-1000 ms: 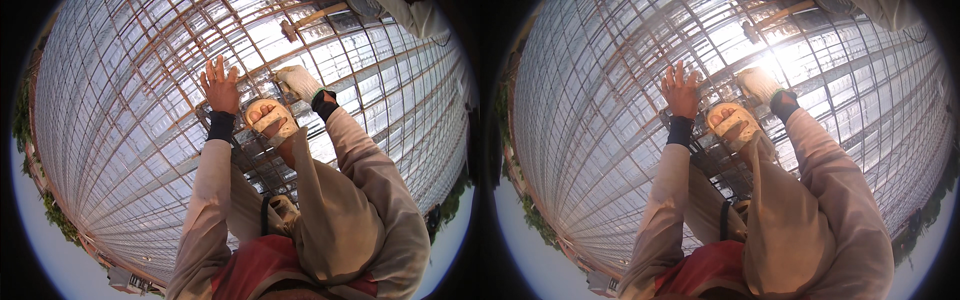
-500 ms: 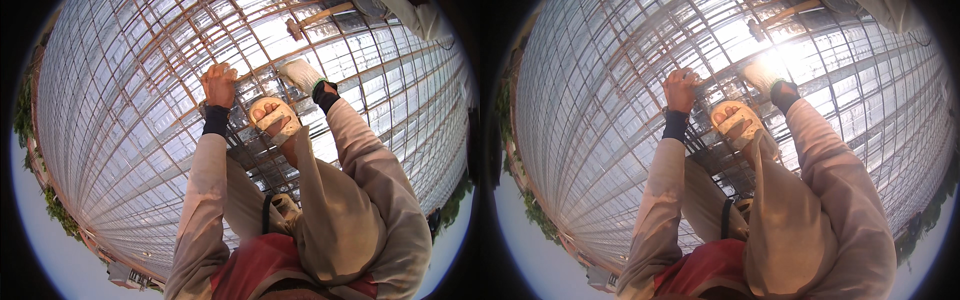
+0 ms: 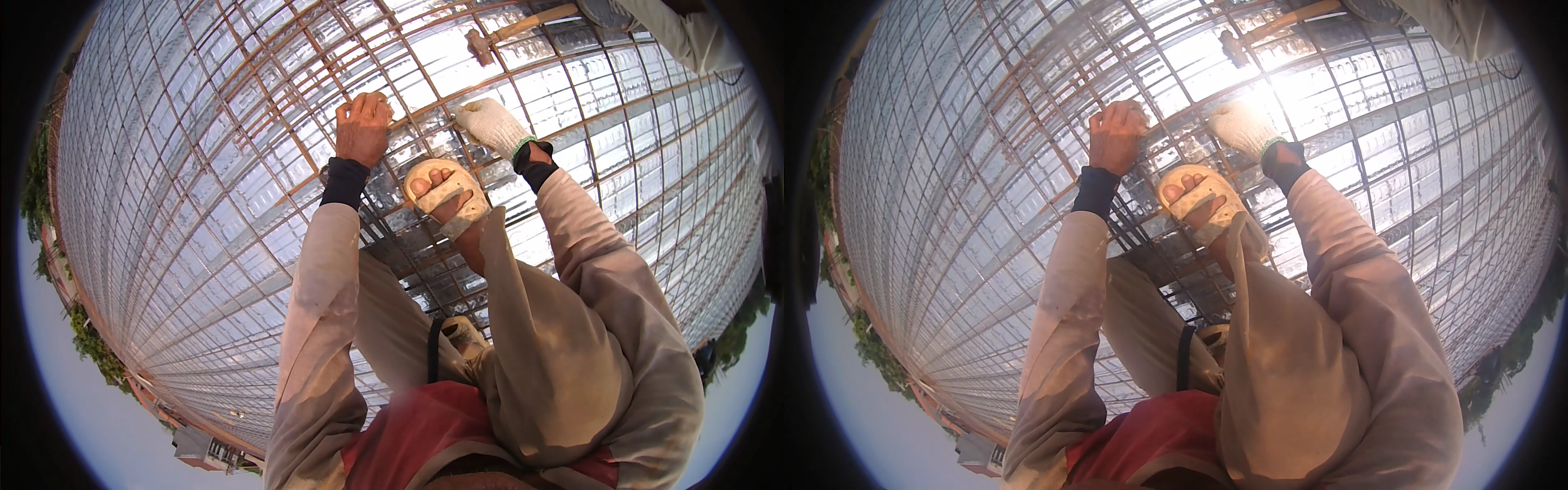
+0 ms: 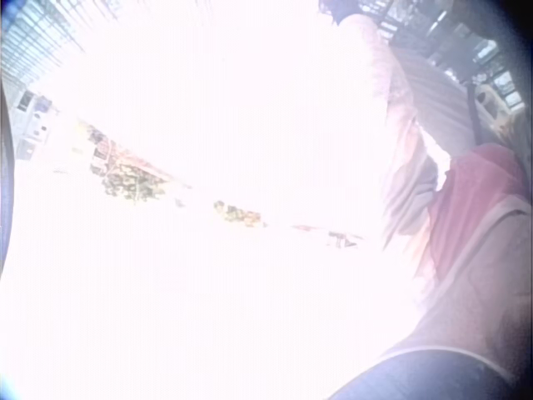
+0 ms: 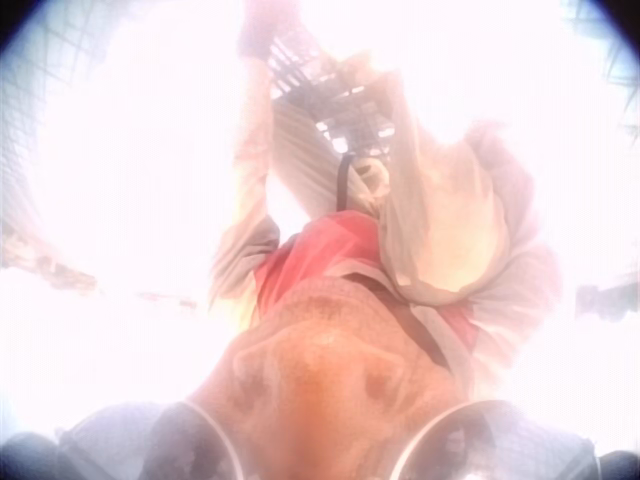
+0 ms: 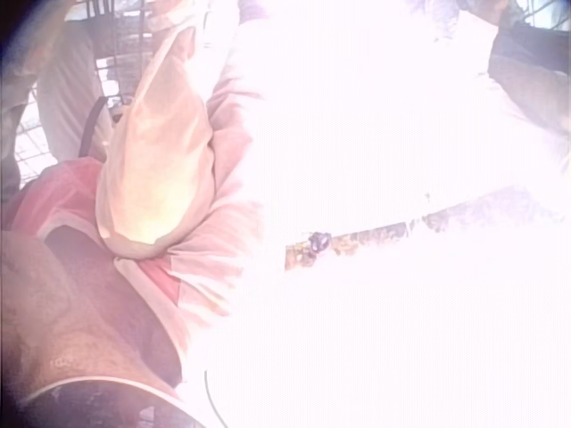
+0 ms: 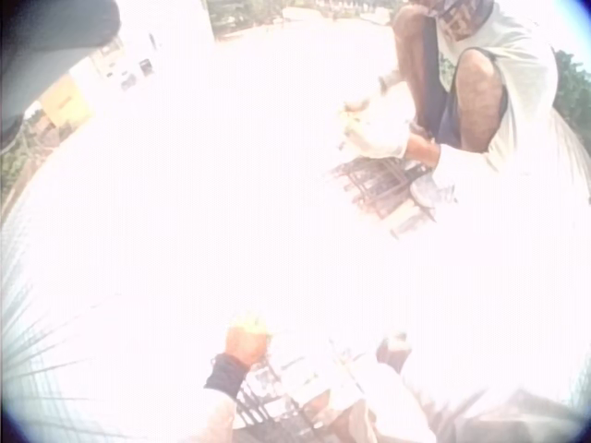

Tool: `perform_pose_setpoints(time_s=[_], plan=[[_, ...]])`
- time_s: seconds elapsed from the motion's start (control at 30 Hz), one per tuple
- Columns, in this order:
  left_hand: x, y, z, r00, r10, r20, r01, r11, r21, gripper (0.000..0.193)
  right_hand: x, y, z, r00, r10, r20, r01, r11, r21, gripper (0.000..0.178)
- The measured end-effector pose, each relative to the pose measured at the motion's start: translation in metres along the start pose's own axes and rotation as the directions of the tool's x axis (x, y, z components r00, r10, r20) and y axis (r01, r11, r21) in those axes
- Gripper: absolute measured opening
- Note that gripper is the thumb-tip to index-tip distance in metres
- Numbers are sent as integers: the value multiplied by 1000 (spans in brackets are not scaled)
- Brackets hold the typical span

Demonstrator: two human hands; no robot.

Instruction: The person uses pliers to twist and secure wire ties on a metal scaffolding grid. They repeatedly reach for ties, position them around intersecting bars, and twist them to fasten the structure.

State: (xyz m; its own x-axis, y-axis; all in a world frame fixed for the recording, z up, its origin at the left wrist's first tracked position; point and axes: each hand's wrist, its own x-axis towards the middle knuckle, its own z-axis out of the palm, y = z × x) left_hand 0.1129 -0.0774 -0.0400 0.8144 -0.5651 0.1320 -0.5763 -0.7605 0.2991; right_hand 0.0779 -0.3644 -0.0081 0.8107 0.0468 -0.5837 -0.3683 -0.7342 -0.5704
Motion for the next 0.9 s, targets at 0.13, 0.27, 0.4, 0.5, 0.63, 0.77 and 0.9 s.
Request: perform_pose_setpoints(time_s=[0.13,0.27,0.4,0.5,0.63,0.77,0.9], plan=[[10,4,5,995,-92,-42,91,996,-5,14,7,-2,-1,982,-114,-151,80,973,-218,38],[17,-8,-5,982,-187,-15,186,981,-54,13,8,-41,1,987,-153,-48,128,933,-337,35],[8,-12,-10,974,-212,82,221,969,-110,11,5,-46,3,979,-203,-22,181,911,-369,33],[-3,1,-14,949,-295,113,316,890,-328,11,-4,-43,4,978,-207,-37,185,933,-310,34],[-14,8,-15,903,-416,111,390,681,-619,14,-10,-46,16,972,-214,-101,198,969,-149,36],[-5,20,-18,905,-419,78,377,702,-604,16,-19,-45,24,981,-149,-124,154,987,37,37],[4,29,-19,902,-431,8,377,780,-499,14,-35,-58,12,1000,9,13,-13,943,333,37]])
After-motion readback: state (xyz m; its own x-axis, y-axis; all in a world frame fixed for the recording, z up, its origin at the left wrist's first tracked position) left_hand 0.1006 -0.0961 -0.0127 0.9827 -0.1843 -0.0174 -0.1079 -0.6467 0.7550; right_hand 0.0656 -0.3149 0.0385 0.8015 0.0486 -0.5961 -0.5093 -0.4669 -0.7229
